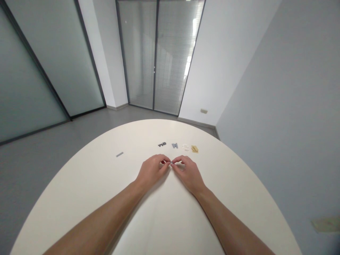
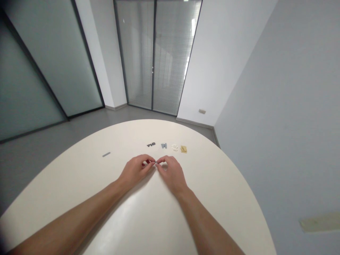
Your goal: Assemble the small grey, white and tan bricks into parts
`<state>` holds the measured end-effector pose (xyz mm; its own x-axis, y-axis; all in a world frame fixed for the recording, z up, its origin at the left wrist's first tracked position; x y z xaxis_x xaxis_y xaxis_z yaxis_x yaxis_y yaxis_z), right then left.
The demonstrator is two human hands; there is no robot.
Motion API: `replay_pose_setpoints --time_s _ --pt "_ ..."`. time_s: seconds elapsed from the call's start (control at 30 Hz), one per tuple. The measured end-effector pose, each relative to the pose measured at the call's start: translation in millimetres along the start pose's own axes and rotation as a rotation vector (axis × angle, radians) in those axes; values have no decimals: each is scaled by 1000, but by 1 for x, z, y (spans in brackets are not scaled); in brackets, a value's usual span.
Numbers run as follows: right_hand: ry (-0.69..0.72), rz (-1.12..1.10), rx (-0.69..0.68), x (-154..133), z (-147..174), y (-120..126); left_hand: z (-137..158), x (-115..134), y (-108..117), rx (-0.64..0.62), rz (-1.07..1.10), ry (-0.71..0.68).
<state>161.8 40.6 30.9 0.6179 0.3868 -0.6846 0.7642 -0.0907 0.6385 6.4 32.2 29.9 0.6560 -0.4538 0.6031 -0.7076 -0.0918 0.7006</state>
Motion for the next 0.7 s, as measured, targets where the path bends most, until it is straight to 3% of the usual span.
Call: replay_pose_setpoints --time_s 0.7 --pt "3 -5 3 2 -1 -2 0 -1 2 2 7 8"
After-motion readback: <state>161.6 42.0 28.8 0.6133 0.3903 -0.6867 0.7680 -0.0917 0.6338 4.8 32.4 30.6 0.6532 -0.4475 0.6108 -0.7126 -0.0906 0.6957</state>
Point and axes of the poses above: each hand's wrist, its own z-axis away from the middle knuckle, its own y-axis out of the back of the hand, x = y × z, the point moved 6 cm from there along -z, towards the middle knuckle, and after that the axes turned 8 degrees about -y, right-handed, at the moved point
